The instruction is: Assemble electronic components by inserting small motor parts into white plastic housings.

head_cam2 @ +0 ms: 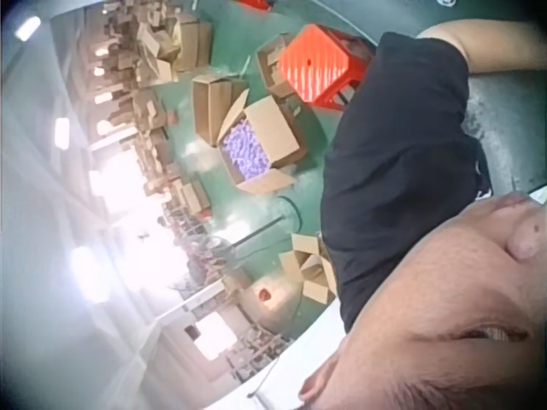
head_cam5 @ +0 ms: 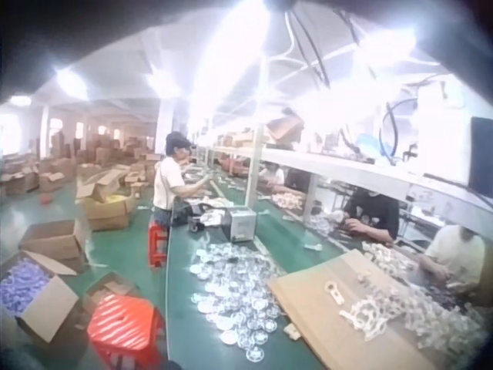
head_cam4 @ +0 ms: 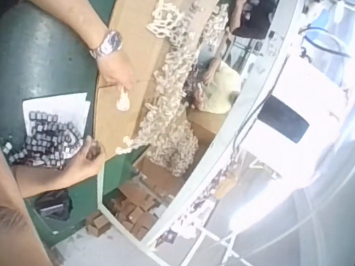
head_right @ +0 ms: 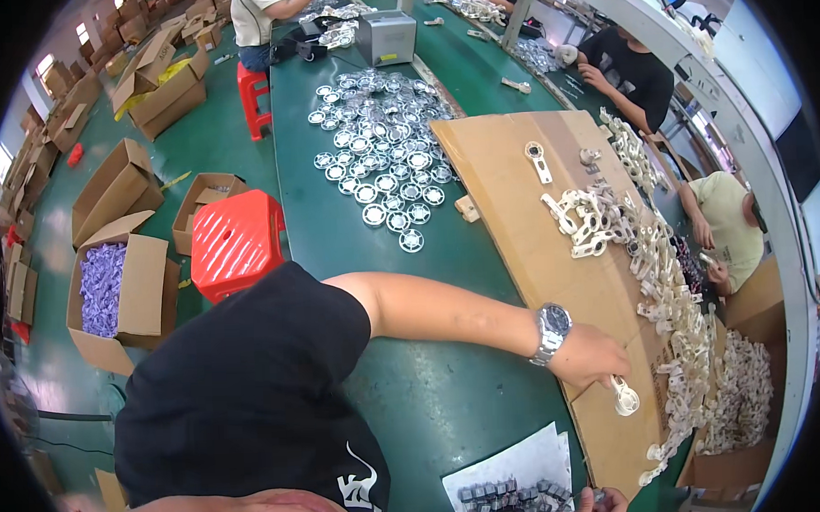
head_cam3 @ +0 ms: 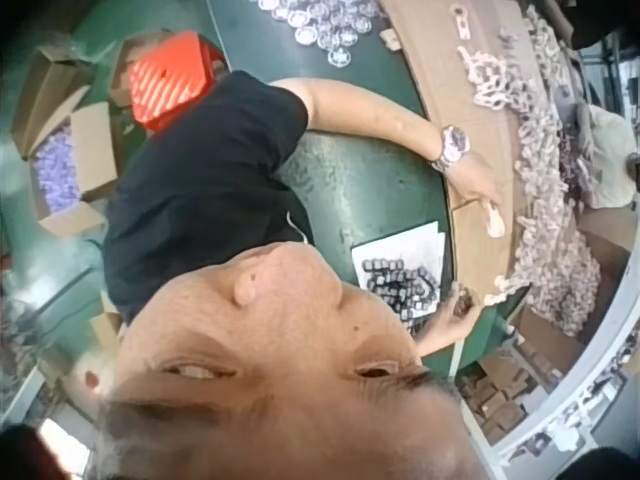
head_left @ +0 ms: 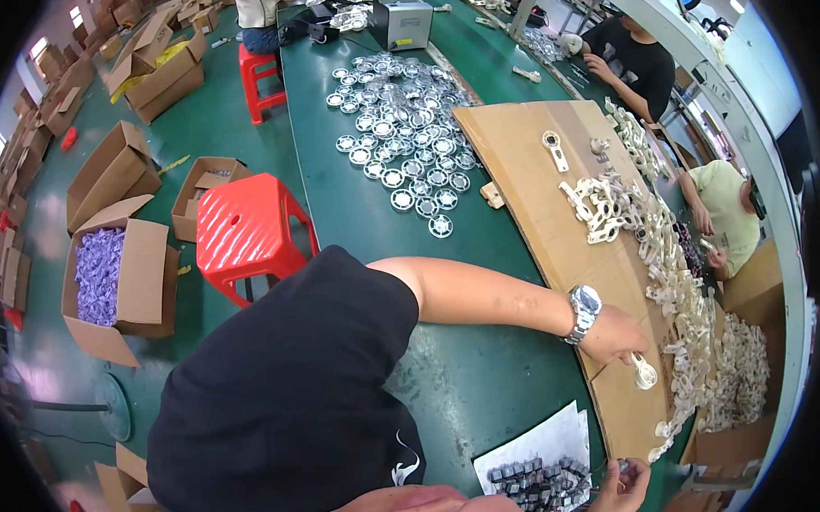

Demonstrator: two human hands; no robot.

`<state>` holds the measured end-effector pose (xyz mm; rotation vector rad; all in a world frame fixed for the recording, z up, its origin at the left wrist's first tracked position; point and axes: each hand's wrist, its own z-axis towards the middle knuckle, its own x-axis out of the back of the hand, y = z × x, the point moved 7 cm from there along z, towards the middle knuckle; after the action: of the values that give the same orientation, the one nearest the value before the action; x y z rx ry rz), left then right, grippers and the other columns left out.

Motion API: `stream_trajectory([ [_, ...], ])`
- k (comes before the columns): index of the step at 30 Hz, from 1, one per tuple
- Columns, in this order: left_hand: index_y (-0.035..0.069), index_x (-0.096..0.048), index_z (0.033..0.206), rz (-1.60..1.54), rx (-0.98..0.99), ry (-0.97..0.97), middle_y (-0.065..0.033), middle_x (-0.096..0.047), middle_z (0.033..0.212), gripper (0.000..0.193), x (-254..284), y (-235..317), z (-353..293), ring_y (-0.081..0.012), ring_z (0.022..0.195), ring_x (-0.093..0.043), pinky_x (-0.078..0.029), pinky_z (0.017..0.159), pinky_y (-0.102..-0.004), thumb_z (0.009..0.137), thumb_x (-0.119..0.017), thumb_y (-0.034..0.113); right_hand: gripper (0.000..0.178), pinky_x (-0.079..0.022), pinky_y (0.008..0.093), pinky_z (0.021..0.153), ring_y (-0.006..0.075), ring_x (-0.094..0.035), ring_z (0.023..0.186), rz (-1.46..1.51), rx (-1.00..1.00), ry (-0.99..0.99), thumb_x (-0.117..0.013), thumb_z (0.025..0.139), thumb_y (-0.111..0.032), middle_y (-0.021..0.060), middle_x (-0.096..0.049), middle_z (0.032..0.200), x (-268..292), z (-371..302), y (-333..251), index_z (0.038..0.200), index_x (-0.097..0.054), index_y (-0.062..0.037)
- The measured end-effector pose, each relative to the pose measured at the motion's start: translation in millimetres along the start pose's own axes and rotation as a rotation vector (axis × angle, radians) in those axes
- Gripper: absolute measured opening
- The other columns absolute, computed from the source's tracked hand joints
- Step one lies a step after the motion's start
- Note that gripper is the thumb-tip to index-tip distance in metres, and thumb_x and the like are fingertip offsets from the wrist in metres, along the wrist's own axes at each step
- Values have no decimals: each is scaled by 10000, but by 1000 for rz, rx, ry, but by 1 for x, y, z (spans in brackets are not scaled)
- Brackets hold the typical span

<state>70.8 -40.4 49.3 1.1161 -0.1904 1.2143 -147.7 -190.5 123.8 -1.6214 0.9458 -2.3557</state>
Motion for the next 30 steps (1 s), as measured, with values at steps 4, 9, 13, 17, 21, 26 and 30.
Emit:
stream_trajectory([
  [4,54,-635,1073,70,-38,-80,-138,-664,1020,193,-3,14,0,-364,991,-649,-527,805,-474,914,-675,156,94,-494,305,688,160,-588,774,203,101,-3,-697,952,-51,82,-640,906,-4,-1,-21,995,-662,24],
  [9,71,-650,1102,57,-68,-91,-136,-673,1013,208,10,24,-6,-364,981,-650,-530,806,-473,901,-659,125,198,-487,260,685,132,-563,771,59,337,-106,-619,979,-5,88,-612,936,-13,8,-30,1167,-651,51],
  [13,78,-664,1146,64,-119,-45,-132,-682,1032,254,11,26,-8,-360,986,-652,-532,820,-465,894,-661,113,192,-506,252,700,124,-611,806,33,293,-85,-648,944,42,104,-645,962,-13,5,-30,1135,-642,62],
  [17,96,-678,1181,73,-156,-49,-125,-682,1038,284,5,31,-7,-355,987,-654,-530,830,-464,899,-667,131,279,-532,313,709,245,-695,719,51,316,16,-680,873,78,170,-708,913,-8,2,-17,1145,-641,25],
  [21,93,-682,1180,76,-213,-54,-124,-671,1032,288,-1,44,-4,-360,969,-652,-529,836,-463,893,-666,115,229,-549,328,752,253,-712,814,12,270,147,-697,886,50,173,-706,937,2,-2,-23,1110,-659,19],
  [26,83,-675,1218,122,-235,-9,-125,-657,1021,335,14,44,-11,-349,996,-627,-519,870,-451,884,-674,54,183,-552,376,754,311,-695,827,-74,404,224,-704,901,11,163,-693,950,-3,4,-44,1080,-667,9],
  [30,85,-668,1219,131,-277,22,-125,-645,1005,340,15,59,-10,-350,985,-621,-521,848,-439,882,-669,38,232,-549,395,767,341,-686,878,-118,445,316,-724,884,2,172,-694,993,-9,3,-38,1111,-679,15],
])
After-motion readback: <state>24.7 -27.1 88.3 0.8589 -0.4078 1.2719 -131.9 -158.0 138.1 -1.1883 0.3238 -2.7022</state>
